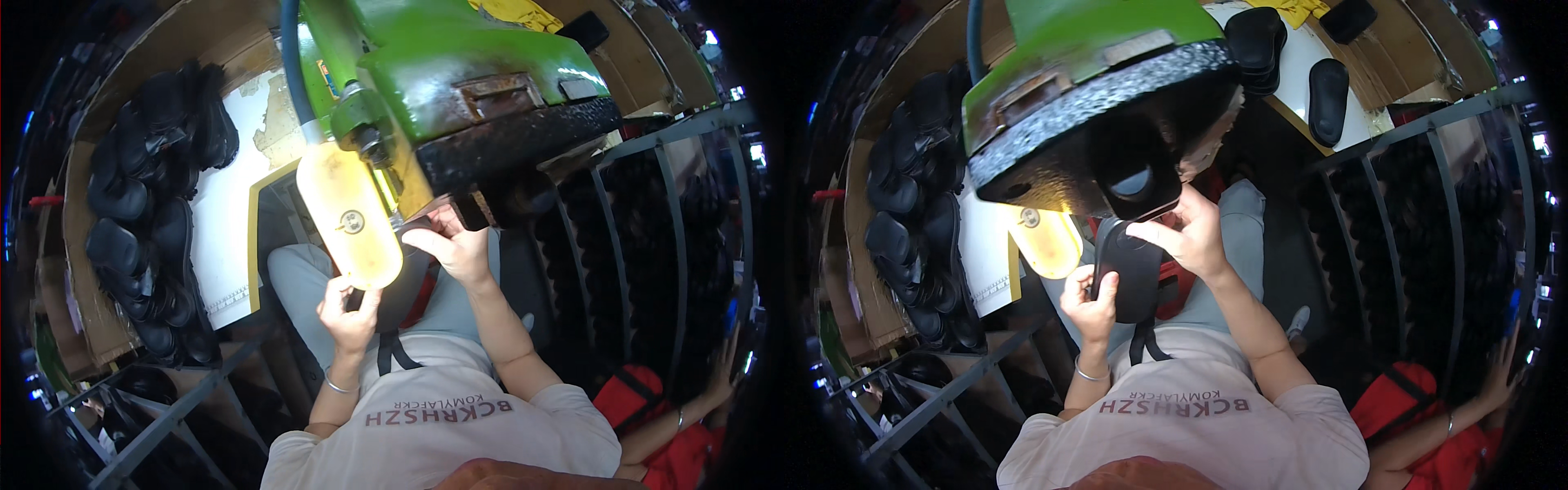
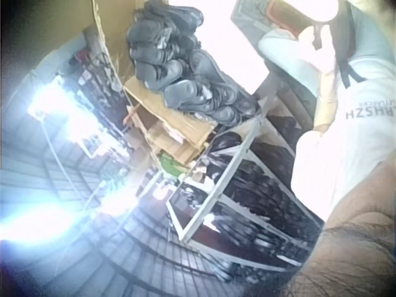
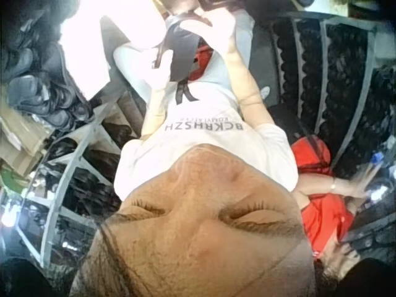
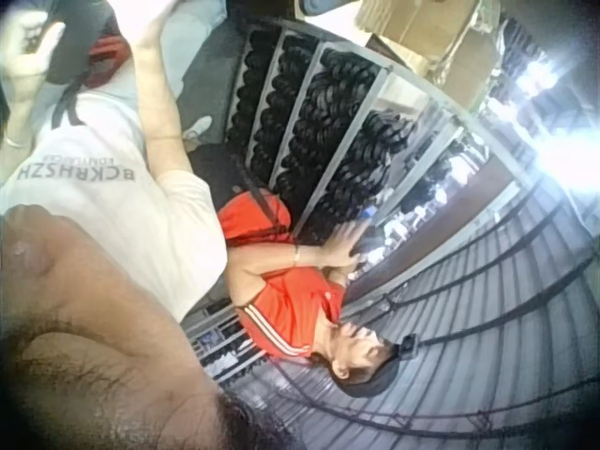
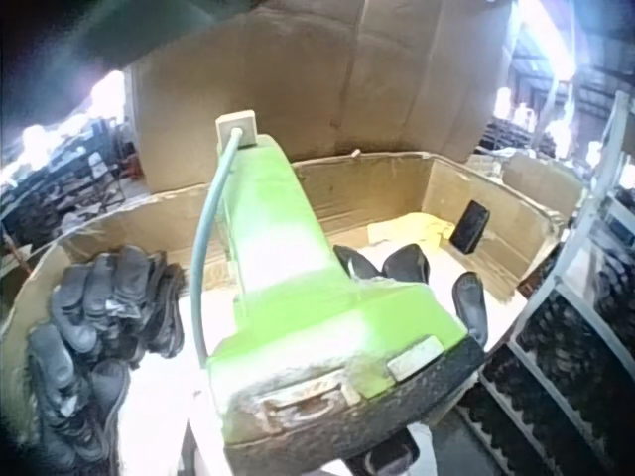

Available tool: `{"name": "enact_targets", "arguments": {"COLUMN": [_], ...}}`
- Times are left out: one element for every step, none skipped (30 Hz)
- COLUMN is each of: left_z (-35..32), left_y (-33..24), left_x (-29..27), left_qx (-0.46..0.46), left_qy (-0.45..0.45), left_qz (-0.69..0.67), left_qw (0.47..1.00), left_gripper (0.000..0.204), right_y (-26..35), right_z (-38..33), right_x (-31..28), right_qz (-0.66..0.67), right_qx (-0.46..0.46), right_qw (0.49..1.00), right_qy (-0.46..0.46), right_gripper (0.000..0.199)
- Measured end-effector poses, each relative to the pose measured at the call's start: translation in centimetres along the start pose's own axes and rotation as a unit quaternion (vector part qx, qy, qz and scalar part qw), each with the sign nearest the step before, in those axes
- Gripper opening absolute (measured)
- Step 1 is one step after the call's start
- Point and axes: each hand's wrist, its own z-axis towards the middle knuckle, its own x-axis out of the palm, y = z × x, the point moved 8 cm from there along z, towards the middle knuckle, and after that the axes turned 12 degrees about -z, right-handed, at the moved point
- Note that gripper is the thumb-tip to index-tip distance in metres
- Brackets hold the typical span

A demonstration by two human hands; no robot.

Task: The recorder is using an industrial machine to trim or process the edges of black shoe soles in a manufacturing environment.

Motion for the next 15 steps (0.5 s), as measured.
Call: {"name": "enact_targets", "arguments": {"left_z": [-0.2,-0.2,0.2,0.5,0.9,1.2,1.7,2.0,2.5,2.6,2.7,2.8,2.9,2.9,3.0], "left_y": [0.0,-0.1,-0.8,-1.5,-1.7,-1.2,-0.9,-0.9,-0.4,0.3,0.9,0.9,0.7,0.5,0.6], "left_x": [0.4,1.0,2.1,2.8,3.2,3.2,3.1,2.9,2.5,2.0,1.6,1.4,1.3,1.1,1.1], "left_qx": [0.007,0.014,0.02,0.001,-0.004,-0.025,-0.045,-0.06,-0.068,-0.076,-0.085,-0.084,-0.072,-0.059,-0.06], "left_qy": [0.017,0.045,0.077,0.093,0.108,0.086,0.063,0.048,0.046,0.045,0.043,0.042,0.035,0.027,0.027], "left_qz": [0.011,-0.011,-0.034,-0.068,-0.049,-0.096,-0.143,-0.2,-0.209,-0.218,-0.227,-0.224,-0.233,-0.242,-0.24], "left_qw": [1.0,0.999,0.996,0.993,0.993,0.991,0.987,0.977,0.974,0.972,0.969,0.97,0.969,0.968,0.969], "left_gripper": [0.025,0.031,0.036,0.047,0.044,0.04,0.036,0.031,0.029,0.028,0.028,0.028,0.029,0.029,0.029], "right_y": [0.0,-0.2,-0.5,-0.4,-0.4,-0.7,-0.8,-0.6,-0.1,-0.5,-1.5,-3.7,-5.6,-7.8,-9.4], "right_z": [-0.5,-0.8,-1.3,-1.6,-2.1,-2.4,-2.6,-3.1,-3.3,-3.6,-3.9,-4.5,-5.1,-5.5,-6.1], "right_x": [-0.1,-0.2,-0.4,-0.2,0.1,0.2,0.4,0.3,0.0,-0.4,-1.0,-2.2,-3.1,-4.6,-5.6], "right_qz": [-0.039,-0.091,-0.143,-0.182,-0.187,-0.188,-0.189,-0.238,-0.285,-0.329,-0.406,-0.416,-0.426,-0.355,-0.279], "right_qx": [-0.015,-0.04,-0.064,-0.092,-0.097,-0.104,-0.112,-0.118,-0.124,-0.111,-0.148,-0.144,-0.139,-0.042,0.056], "right_qw": [0.999,0.995,0.988,0.979,0.978,0.976,0.975,0.964,0.95,0.938,0.902,0.897,0.891,0.933,0.959], "right_qy": [-0.001,-0.001,-0.004,-0.006,-0.01,-0.021,-0.031,-0.03,-0.028,-0.016,0.016,0.043,0.07,0.041,0.01], "right_gripper": [0.029,0.029,0.031,0.031,0.033,0.034,0.036,0.036,0.037,0.038,0.037,0.036,0.036,0.033,0.032]}}
